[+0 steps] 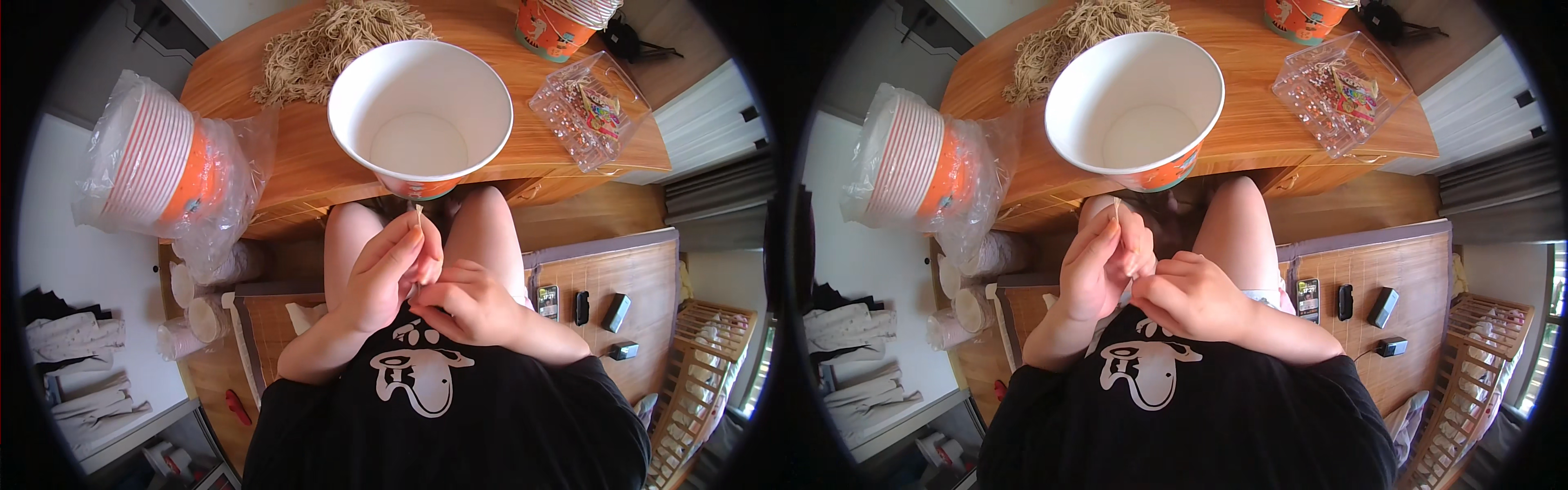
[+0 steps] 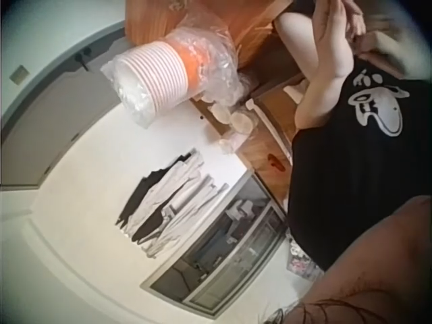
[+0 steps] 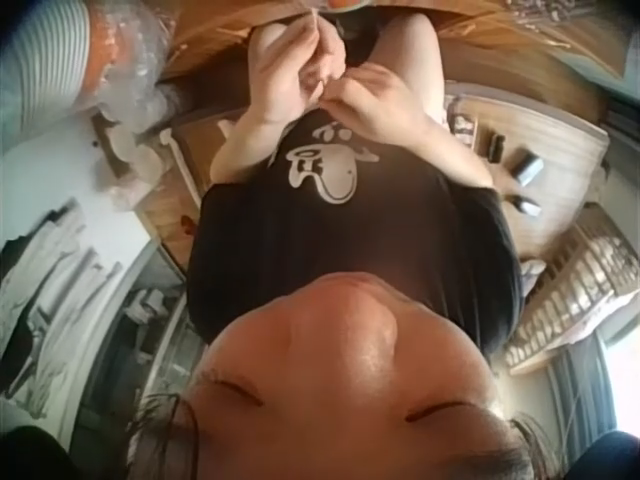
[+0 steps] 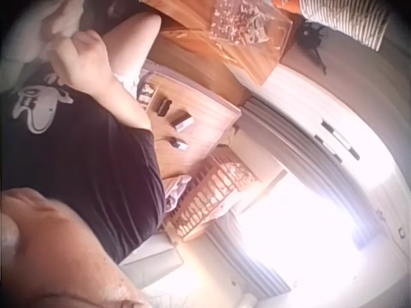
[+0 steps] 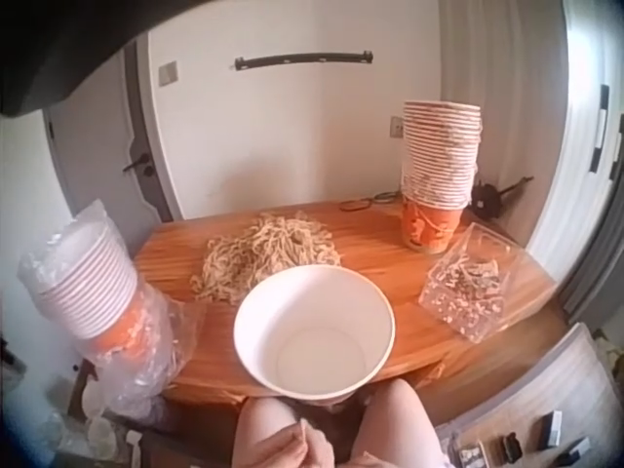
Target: Attaching string handles to paper buckets for packaging.
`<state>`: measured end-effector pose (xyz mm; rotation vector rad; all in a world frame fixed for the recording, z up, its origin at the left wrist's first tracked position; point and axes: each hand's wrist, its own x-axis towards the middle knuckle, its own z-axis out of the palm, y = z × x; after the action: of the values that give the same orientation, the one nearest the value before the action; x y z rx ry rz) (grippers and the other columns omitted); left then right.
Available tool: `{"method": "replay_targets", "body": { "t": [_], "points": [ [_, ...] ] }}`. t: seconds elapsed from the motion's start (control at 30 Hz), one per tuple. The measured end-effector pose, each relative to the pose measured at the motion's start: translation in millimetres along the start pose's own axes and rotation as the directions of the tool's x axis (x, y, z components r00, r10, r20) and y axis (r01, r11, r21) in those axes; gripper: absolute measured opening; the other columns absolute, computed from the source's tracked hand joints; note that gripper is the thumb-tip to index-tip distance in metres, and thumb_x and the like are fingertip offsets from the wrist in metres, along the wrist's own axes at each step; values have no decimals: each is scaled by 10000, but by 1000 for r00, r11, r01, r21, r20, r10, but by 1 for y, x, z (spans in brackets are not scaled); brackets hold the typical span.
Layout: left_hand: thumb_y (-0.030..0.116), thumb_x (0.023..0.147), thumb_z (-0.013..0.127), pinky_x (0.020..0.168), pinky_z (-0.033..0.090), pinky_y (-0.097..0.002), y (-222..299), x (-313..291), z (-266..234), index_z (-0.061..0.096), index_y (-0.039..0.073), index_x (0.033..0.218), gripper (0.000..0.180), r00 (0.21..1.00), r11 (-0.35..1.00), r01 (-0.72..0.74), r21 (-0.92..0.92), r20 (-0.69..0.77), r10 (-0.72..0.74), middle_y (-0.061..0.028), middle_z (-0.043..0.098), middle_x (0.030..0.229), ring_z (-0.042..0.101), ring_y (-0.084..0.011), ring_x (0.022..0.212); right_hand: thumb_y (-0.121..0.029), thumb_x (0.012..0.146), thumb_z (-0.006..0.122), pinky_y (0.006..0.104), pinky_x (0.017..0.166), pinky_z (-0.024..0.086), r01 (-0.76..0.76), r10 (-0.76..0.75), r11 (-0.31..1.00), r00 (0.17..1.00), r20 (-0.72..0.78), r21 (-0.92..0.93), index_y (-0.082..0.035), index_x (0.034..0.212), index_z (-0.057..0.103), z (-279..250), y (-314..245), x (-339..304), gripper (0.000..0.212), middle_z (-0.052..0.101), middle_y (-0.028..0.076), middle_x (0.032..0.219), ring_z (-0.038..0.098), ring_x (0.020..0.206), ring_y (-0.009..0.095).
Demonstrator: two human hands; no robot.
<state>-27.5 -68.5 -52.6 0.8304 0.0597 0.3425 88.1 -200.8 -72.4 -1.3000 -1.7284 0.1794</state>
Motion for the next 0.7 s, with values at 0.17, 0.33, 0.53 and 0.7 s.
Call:
{"method": "replay_targets", "body": {
  "t": [0.17,0.33,0.53,0.7],
  "points": [
    [294,1080,423,558,264,-226,10,0,-4,467,99,837,315,995,990,47,134,80,-58,53,425,750,338,-49,641,-206,806,835,366,722,452,25,-24,1000,977,-214,2,-83,1001,636,-30,4,11,304,661,46,869,612,786,242],
    [346,1096,419,503,207,-203,12,-3,5,511,98,879,342,984,955,158,249,46,-174,81,412,727,269,-16,570,-184,791,829,340,833,448,-146,145,989,964,-223,14,-85,1142,717,-54,4,42,381,730,34,1138,632,956,230],
    [327,1103,434,552,320,-187,15,-2,7,597,38,1088,332,985,946,133,297,68,-160,56,508,777,395,-28,620,-151,782,815,342,732,442,-110,106,994,976,-192,-7,-138,922,758,-59,9,41,151,730,-10,965,612,876,202],
    [155,1045,556,634,451,-250,13,2,19,615,-9,1007,179,986,595,-83,800,-21,165,-39,627,822,546,-109,677,-137,775,781,348,731,393,-90,26,938,981,-192,-334,-133,868,681,-58,3,42,137,639,-13,854,574,809,207]
  ]
}}
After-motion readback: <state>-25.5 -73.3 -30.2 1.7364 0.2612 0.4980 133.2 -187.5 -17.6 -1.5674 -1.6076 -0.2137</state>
